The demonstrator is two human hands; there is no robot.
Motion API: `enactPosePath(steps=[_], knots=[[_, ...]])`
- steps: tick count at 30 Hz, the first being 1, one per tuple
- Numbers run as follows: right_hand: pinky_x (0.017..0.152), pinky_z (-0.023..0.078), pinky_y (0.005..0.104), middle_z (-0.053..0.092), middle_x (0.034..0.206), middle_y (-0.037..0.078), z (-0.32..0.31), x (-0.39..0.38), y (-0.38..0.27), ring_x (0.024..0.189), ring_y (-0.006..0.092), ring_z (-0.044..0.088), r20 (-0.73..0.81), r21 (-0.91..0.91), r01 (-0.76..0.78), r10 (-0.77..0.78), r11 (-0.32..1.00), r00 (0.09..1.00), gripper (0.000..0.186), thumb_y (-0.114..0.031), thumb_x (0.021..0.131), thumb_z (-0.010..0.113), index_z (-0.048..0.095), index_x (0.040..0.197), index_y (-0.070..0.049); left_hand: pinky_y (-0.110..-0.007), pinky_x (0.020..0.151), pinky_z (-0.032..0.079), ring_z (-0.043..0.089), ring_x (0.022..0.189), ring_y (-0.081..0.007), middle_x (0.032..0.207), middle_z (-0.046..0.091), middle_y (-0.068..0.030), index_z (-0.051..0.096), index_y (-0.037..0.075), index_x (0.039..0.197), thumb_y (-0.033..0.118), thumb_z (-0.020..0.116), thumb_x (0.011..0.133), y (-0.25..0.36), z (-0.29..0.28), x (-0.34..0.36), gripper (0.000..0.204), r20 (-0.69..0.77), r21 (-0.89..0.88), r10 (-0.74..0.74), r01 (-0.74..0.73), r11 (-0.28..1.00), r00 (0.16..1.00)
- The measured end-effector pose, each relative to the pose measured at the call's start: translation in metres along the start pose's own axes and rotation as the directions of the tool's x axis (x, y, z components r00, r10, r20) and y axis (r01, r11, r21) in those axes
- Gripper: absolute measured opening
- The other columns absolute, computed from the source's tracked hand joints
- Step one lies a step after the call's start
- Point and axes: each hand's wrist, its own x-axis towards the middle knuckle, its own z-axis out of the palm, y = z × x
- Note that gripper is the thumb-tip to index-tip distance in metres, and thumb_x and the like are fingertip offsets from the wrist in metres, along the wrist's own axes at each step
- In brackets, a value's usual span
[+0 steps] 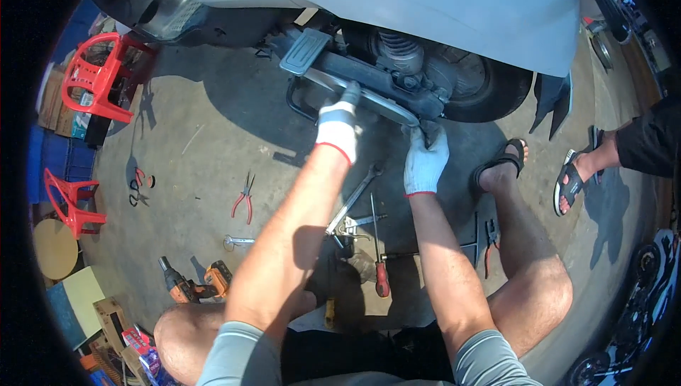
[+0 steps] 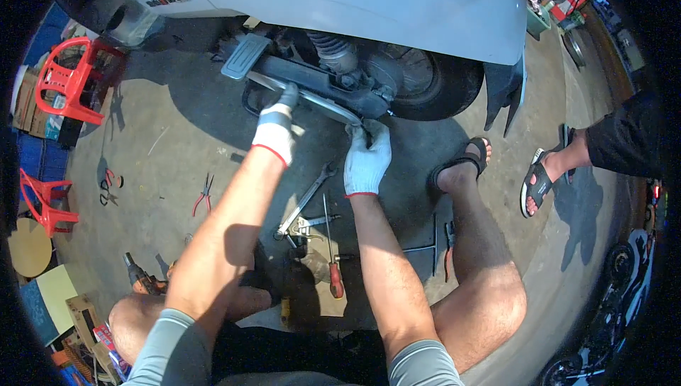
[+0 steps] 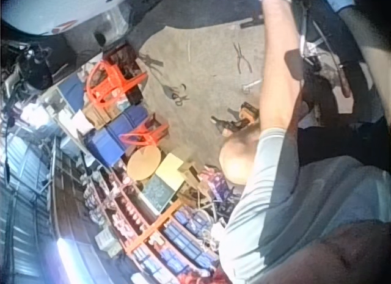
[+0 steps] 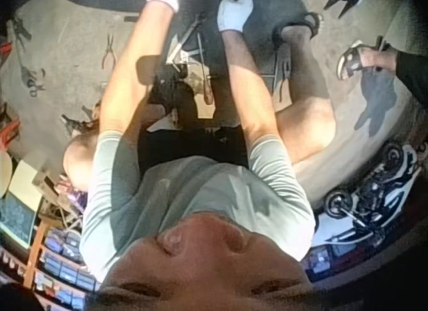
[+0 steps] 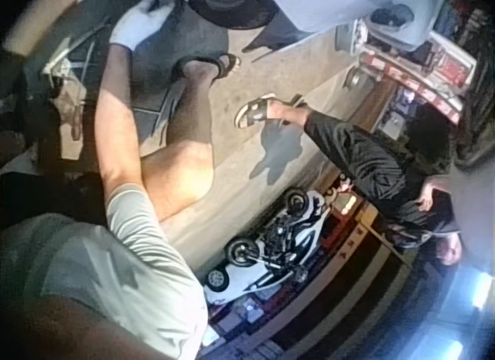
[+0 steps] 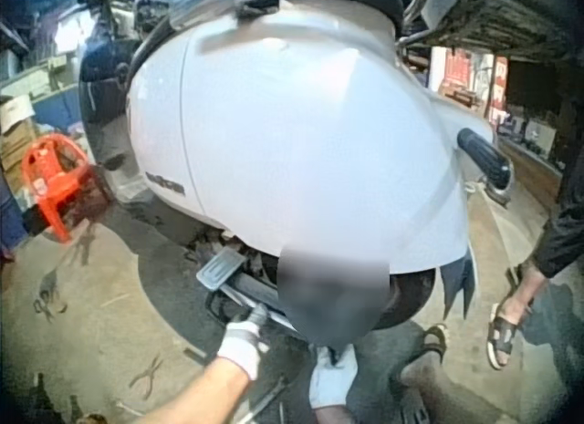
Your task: The person removes a side panel from the lower section of a white scooter, places it on the ground to clean the interior with a cloth, and then uses a screwdriver to secure screws before reattaching the panel.
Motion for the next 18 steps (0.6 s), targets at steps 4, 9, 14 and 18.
enactPosePath(steps=[4,9,14,18], knots=[[0.082,0.05,0.0271,0.066,0.102,0.013,0.0,-0.002,0.006,0.089,0.0148,0.064,-0.048,-0.059,0.072,-0.075,0.996,0.996,0.019,0.003,0.091,0.062,0.06,0.11,0.007,-0.042,0.087,0.055,0.059,0.105,-0.0275,0.128,0.056,-0.0143,0.044,0.008,0.142,0.026,0.067,0.094,-0.025,0.025,-0.008,0.056,0.033,-0.386,0.122,-0.1,0.917,0.992],[0.084,0.049,0.0313,0.067,0.095,0.012,0.004,0.004,0.012,0.086,0.0169,0.061,-0.079,-0.045,0.065,-0.069,0.997,0.994,0.016,-0.001,0.09,0.065,0.062,0.104,0.005,-0.044,0.083,0.057,0.062,0.098,-0.0281,0.116,0.062,-0.0131,0.051,0.007,0.133,0.024,0.065,0.095,-0.032,0.028,-0.001,0.044,-0.053,-0.433,0.136,-0.145,0.889,0.989],[0.082,0.048,0.0312,0.066,0.092,0.011,0.002,0.006,0.009,0.084,0.0167,0.06,-0.07,-0.079,0.041,-0.046,0.996,0.996,0.015,-0.002,0.088,0.066,0.062,0.101,0.005,-0.045,0.087,0.055,0.058,0.109,-0.0288,0.126,0.058,-0.0144,0.048,0.008,0.14,0.023,0.066,0.094,-0.029,0.023,-0.005,0.051,0.008,-0.42,0.094,-0.082,0.904,0.996],[0.081,0.047,0.0305,0.066,0.091,0.01,0.005,0.004,0.002,0.085,0.0158,0.059,-0.054,0.06,0.032,-0.029,0.998,0.998,0.015,-0.001,0.087,0.067,0.062,0.1,0.005,-0.046,0.091,0.053,0.059,0.108,-0.029,0.123,0.06,-0.014,0.051,0.008,0.137,0.023,0.067,0.094,-0.033,0.022,0.0,0.048,0.032,-0.511,0.111,-0.079,0.856,0.993]])
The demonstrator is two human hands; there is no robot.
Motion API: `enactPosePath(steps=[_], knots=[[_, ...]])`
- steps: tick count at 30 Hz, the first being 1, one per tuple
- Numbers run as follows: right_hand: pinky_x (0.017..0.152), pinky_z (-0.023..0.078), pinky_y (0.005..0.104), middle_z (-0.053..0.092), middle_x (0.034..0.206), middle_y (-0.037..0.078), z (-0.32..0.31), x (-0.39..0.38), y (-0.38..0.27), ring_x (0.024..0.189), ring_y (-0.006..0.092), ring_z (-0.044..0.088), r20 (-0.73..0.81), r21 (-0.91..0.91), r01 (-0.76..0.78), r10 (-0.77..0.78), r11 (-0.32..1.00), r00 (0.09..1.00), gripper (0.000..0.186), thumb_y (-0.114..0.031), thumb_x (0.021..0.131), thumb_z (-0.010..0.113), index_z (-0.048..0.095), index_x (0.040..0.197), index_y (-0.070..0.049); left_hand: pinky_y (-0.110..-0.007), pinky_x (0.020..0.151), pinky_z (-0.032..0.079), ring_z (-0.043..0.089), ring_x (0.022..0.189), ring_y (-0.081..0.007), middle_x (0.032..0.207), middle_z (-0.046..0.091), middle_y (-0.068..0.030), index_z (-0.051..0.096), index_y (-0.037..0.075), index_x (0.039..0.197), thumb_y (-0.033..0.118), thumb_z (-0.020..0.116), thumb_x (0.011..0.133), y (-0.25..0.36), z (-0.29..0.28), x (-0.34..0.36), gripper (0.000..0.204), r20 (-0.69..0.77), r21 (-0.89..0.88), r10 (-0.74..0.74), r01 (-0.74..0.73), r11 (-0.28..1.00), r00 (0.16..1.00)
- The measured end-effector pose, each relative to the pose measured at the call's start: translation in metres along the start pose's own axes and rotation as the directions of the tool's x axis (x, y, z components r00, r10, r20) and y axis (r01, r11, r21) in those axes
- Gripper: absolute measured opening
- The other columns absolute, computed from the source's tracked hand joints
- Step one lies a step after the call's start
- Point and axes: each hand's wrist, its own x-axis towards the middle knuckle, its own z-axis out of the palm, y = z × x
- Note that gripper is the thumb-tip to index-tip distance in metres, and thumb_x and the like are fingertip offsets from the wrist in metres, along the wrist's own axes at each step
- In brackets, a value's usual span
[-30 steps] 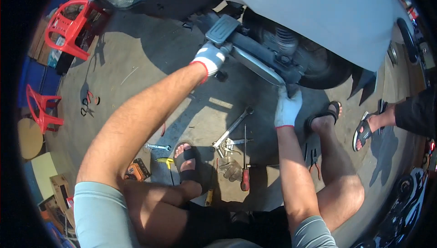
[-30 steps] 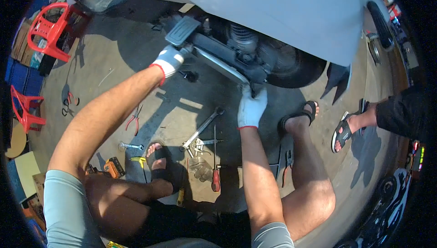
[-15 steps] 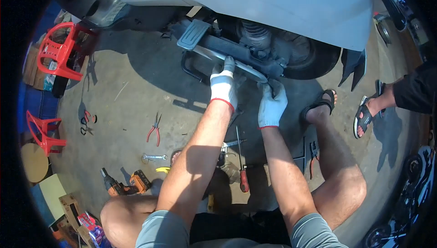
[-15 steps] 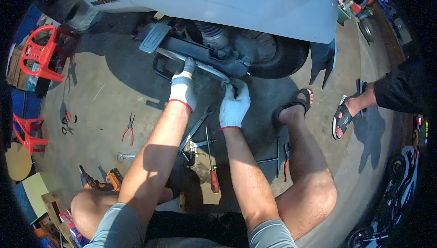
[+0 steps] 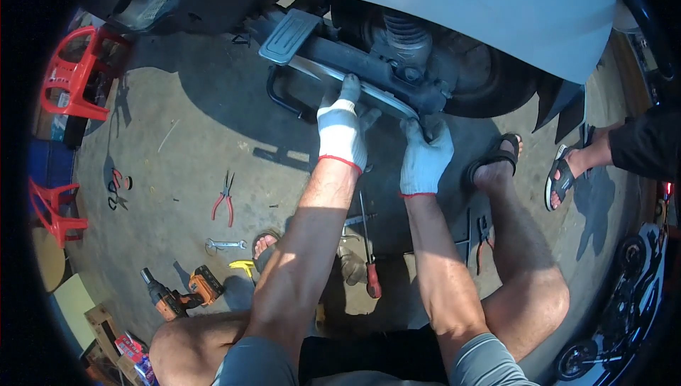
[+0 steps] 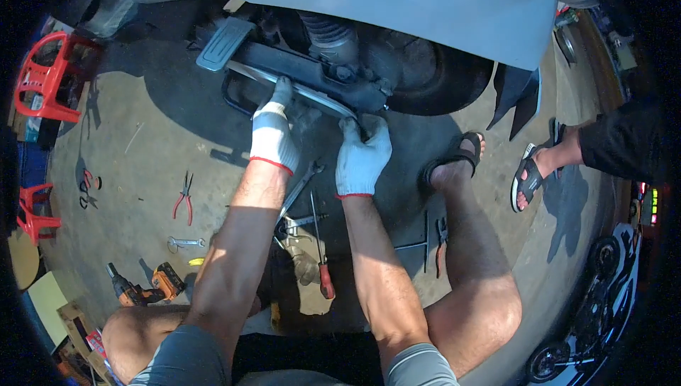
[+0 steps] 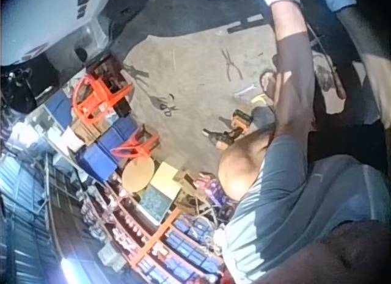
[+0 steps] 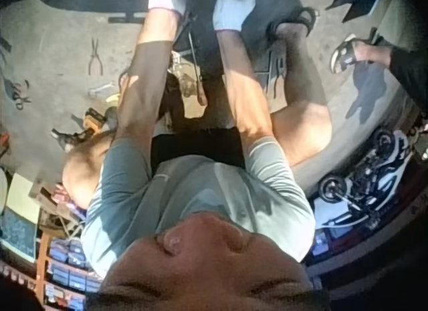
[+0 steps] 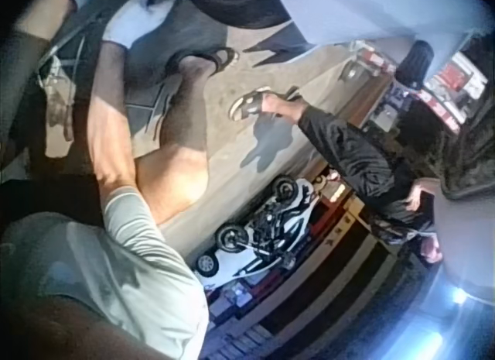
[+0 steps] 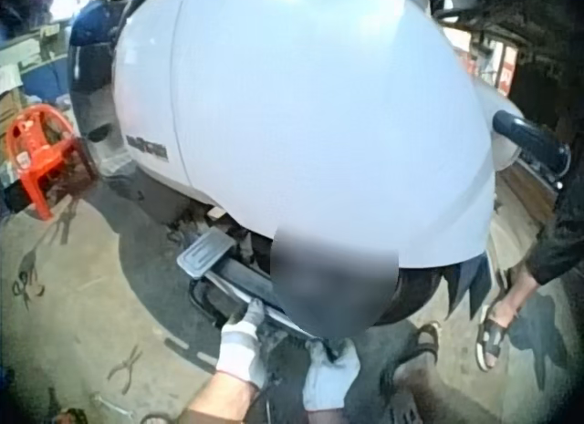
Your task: The person removes a side panel from the lower section of a white scooter, places it on the ground to clean the interior with a cloth, and then uses a screwdriver to secure screws before reattaching the panel.
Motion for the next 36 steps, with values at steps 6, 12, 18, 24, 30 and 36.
enactPosePath(steps=[6,12,18,24,30,36], knots=[[0.08,0.048,0.0297,0.067,0.095,0.011,-0.003,0.0,-0.008,0.085,0.0153,0.059,0.053,-0.19,0.035,-0.025,0.981,0.998,0.017,0.001,0.087,0.066,0.062,0.103,0.005,-0.046,0.092,0.052,0.057,0.109,-0.0275,0.125,0.058,-0.0115,0.05,0.01,0.137,0.025,0.064,0.095,-0.003,-0.003,0.003,0.047,0.029,0.032,0.02,-0.021,0.999,0.999],[0.082,0.049,0.03,0.068,0.096,0.012,-0.015,0.004,-0.008,0.087,0.0163,0.062,0.131,-0.138,0.04,-0.022,0.99,0.991,0.018,0.001,0.087,0.065,0.062,0.105,0.005,-0.046,0.092,0.051,0.058,0.109,-0.0268,0.125,0.059,-0.0113,0.051,0.01,0.136,0.024,0.066,0.094,-0.003,0.005,-0.002,0.047,-0.012,0.03,0.029,-0.029,0.999,0.999],[0.09,0.047,0.032,0.068,0.106,0.012,-0.026,0.009,-0.014,0.098,0.0188,0.061,0.283,-0.312,0.167,-0.077,0.935,0.956,0.027,-0.003,0.089,0.066,0.062,0.114,0.004,-0.038,0.081,0.052,0.06,0.099,-0.0224,0.121,0.062,-0.0098,0.053,0.005,0.132,0.026,0.071,0.091,-0.004,0.01,-0.002,0.049,-0.08,0.031,0.061,-0.058,0.998,0.995],[0.091,0.046,0.0321,0.066,0.113,0.01,-0.042,0.031,0.009,0.1,0.0178,0.059,0.317,-0.366,0.082,0.041,0.927,0.948,0.031,-0.004,0.088,0.065,0.06,0.118,0.002,-0.038,0.078,0.052,0.06,0.09,-0.0239,0.113,0.065,-0.0142,0.052,-0.002,0.13,0.03,0.073,0.088,-0.019,0.01,0.012,0.057,-0.158,0.2,0.268,-0.235,0.951,0.95],[0.069,0.049,0.0255,0.064,0.099,0.005,-0.051,0.053,0.004,0.081,0.0129,0.059,0.334,-0.57,0.146,0.066,0.809,0.94,0.031,-0.009,0.088,0.068,0.059,0.117,-0.001,-0.037,0.09,0.049,0.063,0.102,-0.0267,0.117,0.066,-0.0172,0.051,-0.004,0.13,0.024,0.073,0.088,-0.02,0.012,0.014,0.054,-0.194,0.26,0.298,-0.244,0.934,0.935],[0.092,0.049,0.0389,0.064,0.121,0.024,-0.021,0.012,-0.077,0.106,0.035,0.064,0.396,-0.864,0.377,-0.012,0.335,0.918,0.048,-0.014,0.088,0.069,0.049,0.126,0.006,-0.04,0.1,0.047,0.057,0.119,-0.041,0.133,0.055,-0.0292,0.034,-0.002,0.147,0.043,0.068,0.087,-0.013,0.015,0.001,0.083,-0.247,0.396,0.239,-0.127,0.91,0.939]])
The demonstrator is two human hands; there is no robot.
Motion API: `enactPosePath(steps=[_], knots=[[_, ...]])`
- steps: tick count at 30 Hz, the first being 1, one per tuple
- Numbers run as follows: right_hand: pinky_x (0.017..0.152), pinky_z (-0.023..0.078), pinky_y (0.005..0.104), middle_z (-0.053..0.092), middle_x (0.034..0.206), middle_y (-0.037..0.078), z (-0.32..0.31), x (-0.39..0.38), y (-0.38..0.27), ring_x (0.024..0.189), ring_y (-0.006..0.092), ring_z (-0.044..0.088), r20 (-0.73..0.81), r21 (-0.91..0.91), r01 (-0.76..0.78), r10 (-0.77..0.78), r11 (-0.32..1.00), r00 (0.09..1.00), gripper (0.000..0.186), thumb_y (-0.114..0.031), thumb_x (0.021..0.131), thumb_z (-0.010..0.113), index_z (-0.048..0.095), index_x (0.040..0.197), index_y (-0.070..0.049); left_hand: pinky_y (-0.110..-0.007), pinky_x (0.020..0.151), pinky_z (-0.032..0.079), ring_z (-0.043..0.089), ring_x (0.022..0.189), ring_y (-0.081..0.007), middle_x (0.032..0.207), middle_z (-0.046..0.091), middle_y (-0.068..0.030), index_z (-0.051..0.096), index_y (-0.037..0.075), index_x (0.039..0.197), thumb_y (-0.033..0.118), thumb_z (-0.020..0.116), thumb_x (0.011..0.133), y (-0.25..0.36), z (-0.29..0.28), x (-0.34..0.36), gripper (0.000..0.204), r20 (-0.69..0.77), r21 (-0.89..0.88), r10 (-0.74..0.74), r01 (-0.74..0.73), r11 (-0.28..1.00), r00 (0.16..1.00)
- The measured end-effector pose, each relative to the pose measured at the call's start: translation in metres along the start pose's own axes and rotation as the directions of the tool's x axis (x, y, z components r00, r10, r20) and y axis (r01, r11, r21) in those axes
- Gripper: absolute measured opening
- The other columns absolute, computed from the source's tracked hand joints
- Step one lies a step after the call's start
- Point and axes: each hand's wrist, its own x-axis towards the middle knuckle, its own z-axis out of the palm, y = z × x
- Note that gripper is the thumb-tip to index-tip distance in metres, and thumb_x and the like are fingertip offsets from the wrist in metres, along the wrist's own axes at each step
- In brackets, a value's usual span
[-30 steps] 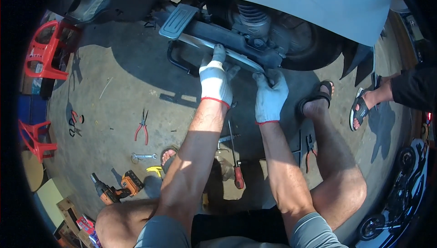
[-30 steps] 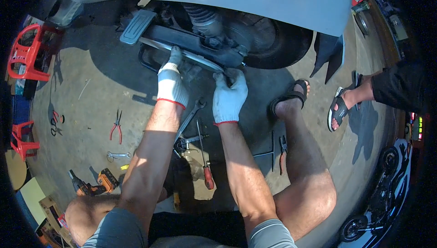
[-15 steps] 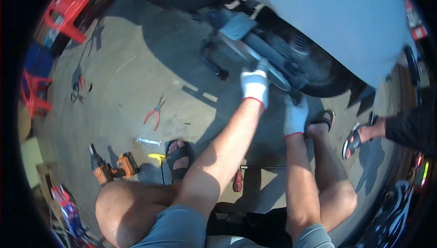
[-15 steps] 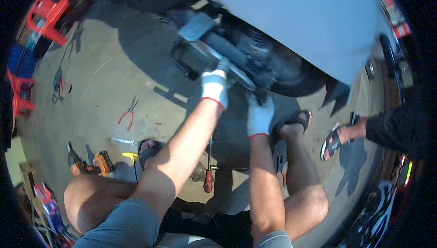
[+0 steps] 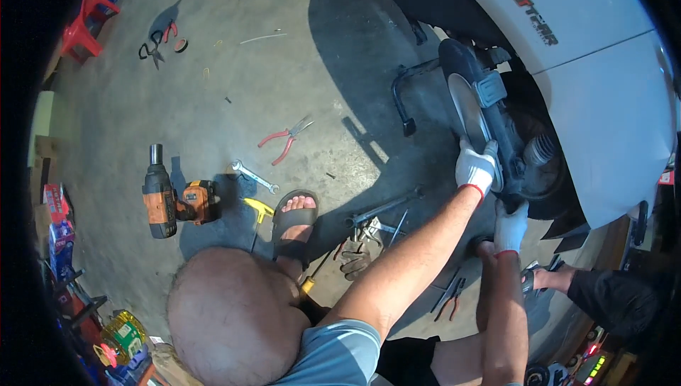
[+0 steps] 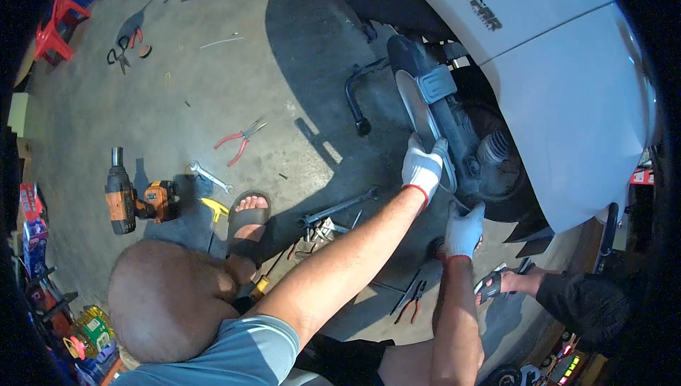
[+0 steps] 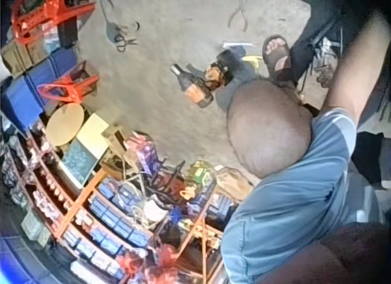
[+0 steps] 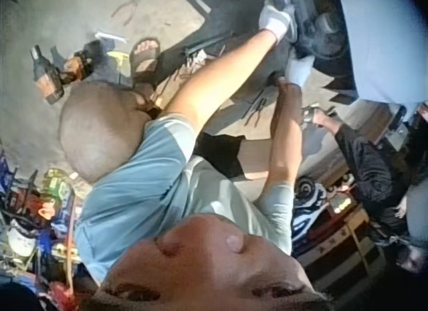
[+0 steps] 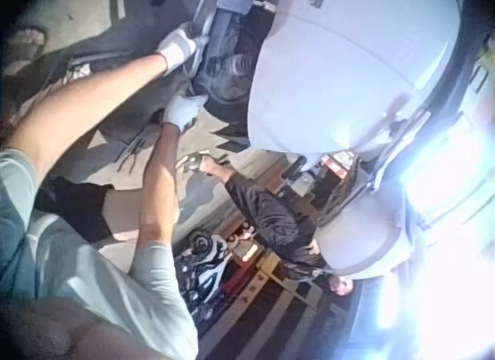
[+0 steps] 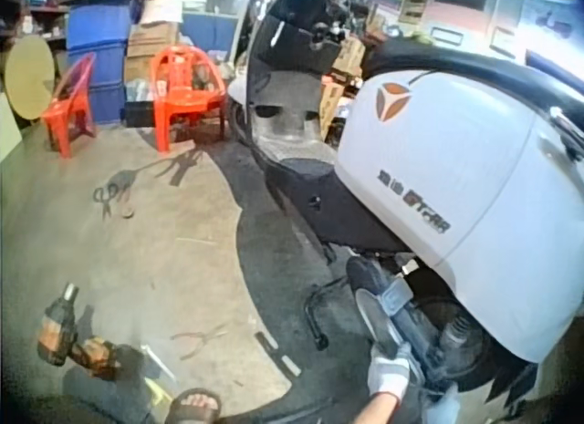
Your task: The person removes a side panel from the lower section of a white scooter, places it on the ground to clean the interior with a cloth, and then uses a screwdriver to secure screws before reattaching the panel.
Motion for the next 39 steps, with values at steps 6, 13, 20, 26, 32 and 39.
enactPosePath(steps=[6,13,20,26,32,39], knots=[[0.097,0.047,0.043,0.059,0.128,0.028,-0.013,0.011,0.013,0.115,0.0419,0.059,-0.022,-0.207,0.15,-0.158,0.967,0.987,0.068,-0.016,0.086,0.07,0.038,0.142,0.004,-0.039,0.1,0.047,0.058,0.119,-0.0402,0.133,0.055,-0.029,0.035,-0.003,0.146,0.044,0.067,0.088,0.005,0.001,-0.007,0.081,0.033,0.003,-0.002,0.002,1.0,0.999],[0.09,0.049,0.0456,0.061,0.12,0.03,-0.002,0.012,-0.007,0.109,0.0449,0.06,0.133,-0.149,0.144,-0.124,0.978,0.983,0.079,-0.02,0.087,0.07,0.026,0.148,0.004,-0.036,0.099,0.044,0.058,0.118,-0.0301,0.13,0.06,-0.0205,0.044,-0.004,0.14,0.032,0.068,0.092,-0.014,0.005,0.008,0.064,0.011,-0.058,0.073,-0.072,0.996,0.997],[0.073,0.053,0.0491,0.068,0.093,0.029,0.019,0.022,0.023,0.085,0.0459,0.067,-0.026,-0.158,0.187,-0.193,0.97,0.981,0.079,-0.028,0.086,0.072,0.029,0.145,0.001,-0.037,0.096,0.045,0.059,0.108,-0.0283,0.122,0.063,-0.0183,0.053,-0.004,0.131,0.028,0.068,0.092,-0.018,0.003,0.015,0.053,0.001,-0.103,0.142,-0.141,0.985,0.99],[0.082,0.054,0.0455,0.067,0.11,0.026,0.036,0.03,0.054,0.098,0.0414,0.067,-0.058,0.163,0.151,-0.143,0.975,0.988,0.077,-0.018,0.083,0.076,0.033,0.146,-0.007,-0.034,0.078,0.05,0.059,0.092,-0.0216,0.112,0.065,-0.015,0.053,-0.002,0.131,0.031,0.066,0.094,-0.011,0.004,0.006,0.052,0.045,-0.162,0.082,-0.073,0.984,0.996],[0.085,0.054,0.0424,0.066,0.114,0.026,0.045,0.028,0.058,0.102,0.0399,0.067,-0.108,0.31,0.095,-0.064,0.946,0.992,0.076,-0.015,0.08,0.077,0.037,0.144,-0.006,-0.036,0.109,0.037,0.049,0.13,-0.0343,0.14,0.049,-0.0282,0.035,-0.01,0.144,0.034,0.066,0.094,-0.004,-0.003,0.0,0.073,0.149,-0.152,0.084,-0.061,0.987,0.985],[0.088,0.053,0.0387,0.065,0.118,0.025,0.041,0.025,0.039,0.107,0.0378,0.065,-0.14,0.262,0.05,-0.013,0.964,0.99,0.073,-0.012,0.081,0.076,0.037,0.143,-0.003,-0.038,0.107,0.04,0.05,0.128,-0.0355,0.139,0.051,-0.0265,0.039,-0.009,0.142,0.039,0.061,0.096,-0.004,-0.005,0.008,0.07,0.179,-0.173,0.052,-0.021,0.985,0.983]])
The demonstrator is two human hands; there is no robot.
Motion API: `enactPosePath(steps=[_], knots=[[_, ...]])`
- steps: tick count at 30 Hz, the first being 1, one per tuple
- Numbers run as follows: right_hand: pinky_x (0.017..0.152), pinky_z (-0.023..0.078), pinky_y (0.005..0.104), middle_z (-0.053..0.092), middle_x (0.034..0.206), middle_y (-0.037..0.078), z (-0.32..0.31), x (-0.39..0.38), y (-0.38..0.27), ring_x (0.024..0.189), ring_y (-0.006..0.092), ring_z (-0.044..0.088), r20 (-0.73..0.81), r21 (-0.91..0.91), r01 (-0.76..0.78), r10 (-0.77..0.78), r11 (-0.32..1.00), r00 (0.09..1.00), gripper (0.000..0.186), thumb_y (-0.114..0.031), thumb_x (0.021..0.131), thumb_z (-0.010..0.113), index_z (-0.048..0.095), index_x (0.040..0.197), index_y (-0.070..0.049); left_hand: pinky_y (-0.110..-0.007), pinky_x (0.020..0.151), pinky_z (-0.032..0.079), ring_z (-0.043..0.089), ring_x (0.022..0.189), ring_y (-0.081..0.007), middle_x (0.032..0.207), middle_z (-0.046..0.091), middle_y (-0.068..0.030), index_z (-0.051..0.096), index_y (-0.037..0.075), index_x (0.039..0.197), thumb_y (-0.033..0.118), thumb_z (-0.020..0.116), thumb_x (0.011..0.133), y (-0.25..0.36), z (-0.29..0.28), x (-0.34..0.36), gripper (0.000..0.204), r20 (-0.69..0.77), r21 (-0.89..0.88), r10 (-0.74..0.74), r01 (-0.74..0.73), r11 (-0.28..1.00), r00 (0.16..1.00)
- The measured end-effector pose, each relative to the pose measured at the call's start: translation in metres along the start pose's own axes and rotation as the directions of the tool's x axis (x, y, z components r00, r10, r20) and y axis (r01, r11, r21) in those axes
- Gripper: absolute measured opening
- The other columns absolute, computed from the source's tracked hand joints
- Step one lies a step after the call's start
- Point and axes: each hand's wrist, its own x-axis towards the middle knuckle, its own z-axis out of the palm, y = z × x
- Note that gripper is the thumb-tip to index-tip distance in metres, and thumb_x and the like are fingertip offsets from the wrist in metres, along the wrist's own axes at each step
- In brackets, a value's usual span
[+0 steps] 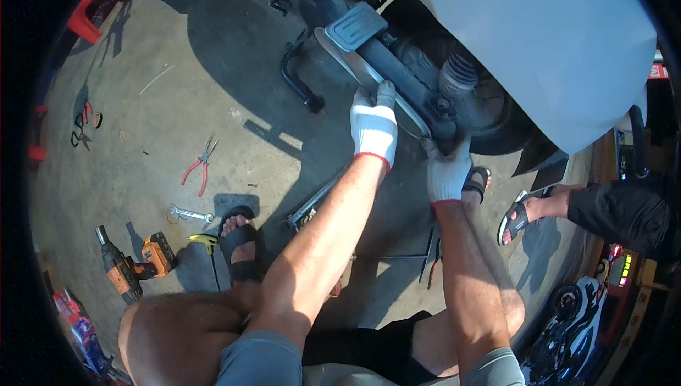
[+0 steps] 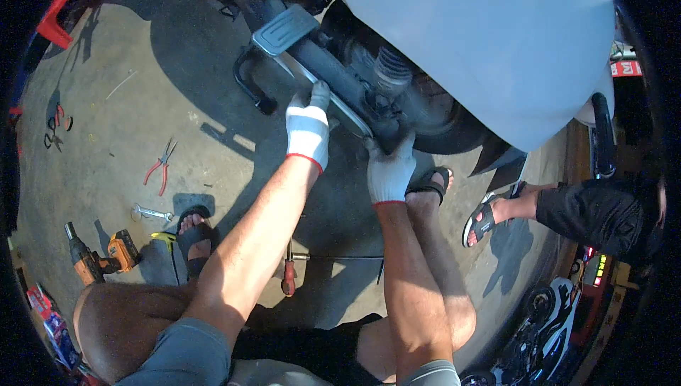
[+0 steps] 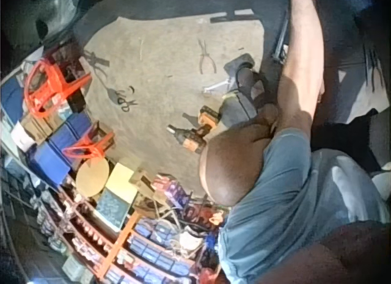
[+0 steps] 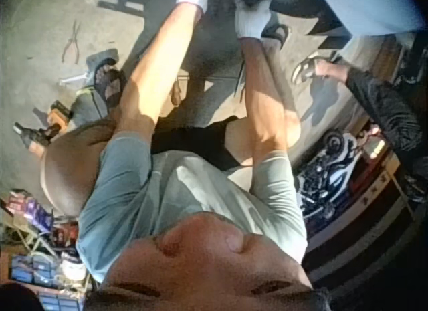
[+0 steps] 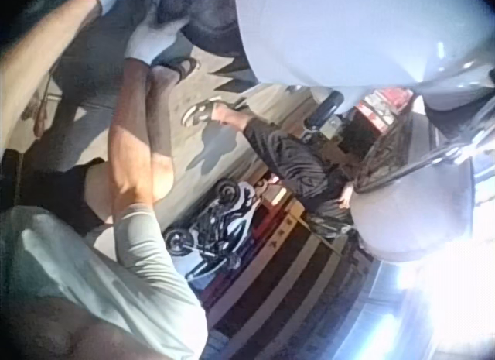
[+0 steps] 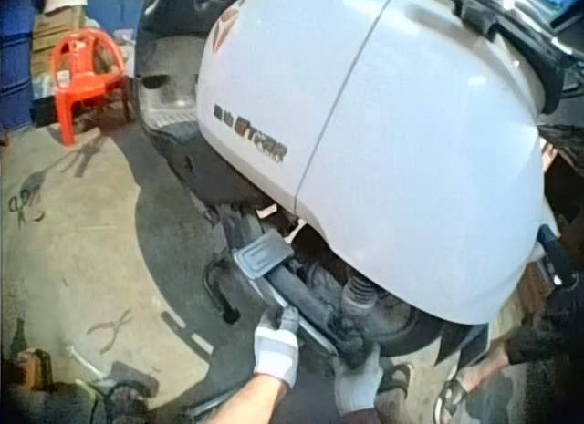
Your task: The person removes a side panel from the lower section of a white scooter, places it on the ground to clean the interior with a cloth, and then uses a screwdriver to secure screws before reattaching the panel.
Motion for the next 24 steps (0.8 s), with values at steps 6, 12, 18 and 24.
enactPosePath(steps=[6,12,18,24], knots=[[0.087,0.053,0.0422,0.067,0.113,0.025,-0.002,-0.001,-0.012,0.103,0.0389,0.067,-0.001,-0.056,0.128,-0.128,0.99,0.992,0.075,-0.014,0.082,0.076,0.036,0.143,-0.002,-0.031,0.075,0.048,0.056,0.089,-0.0167,0.108,0.063,-0.0063,0.055,0.006,0.131,0.038,0.059,0.098,-0.015,0.002,0.013,0.046,-0.072,0.016,0.016,-0.015,1.0,0.997],[0.092,0.051,0.0394,0.066,0.119,0.022,0.001,0.005,0.024,0.109,0.0317,0.065,0.084,0.118,0.081,-0.091,0.99,0.992,0.07,-0.006,0.084,0.073,0.036,0.144,-0.005,-0.038,0.098,0.044,0.06,0.11,-0.0303,0.127,0.062,-0.0183,0.052,-0.002,0.135,0.04,0.057,0.097,0.003,0.006,0.007,0.057,-0.109,0.201,0.013,0.01,0.979,0.994],[0.066,0.054,0.03,0.066,0.102,0.011,0.004,0.003,0.02,0.08,0.017,0.065,0.075,0.116,0.146,-0.155,0.982,0.985,0.064,0.008,0.09,0.061,0.03,0.145,-0.001,-0.038,0.101,0.043,0.055,0.123,-0.037,0.132,0.058,-0.0258,0.045,-0.007,0.139,0.05,0.059,0.093,0.021,-0.003,0.006,0.075,-0.135,0.203,0.05,-0.022,0.979,0.99],[0.092,0.048,0.0308,0.061,0.12,0.014,0.002,-0.002,-0.006,0.107,0.0194,0.059,0.103,0.158,-0.065,0.049,0.985,0.994,0.067,0.0,0.085,0.07,0.037,0.144,-0.002,-0.037,0.102,0.042,0.055,0.123,-0.0359,0.134,0.056,-0.0248,0.042,-0.006,0.142,0.045,0.059,0.094,0.028,-0.009,0.027,0.072,-0.18,0.129,0.106,-0.083,0.988,0.978]])
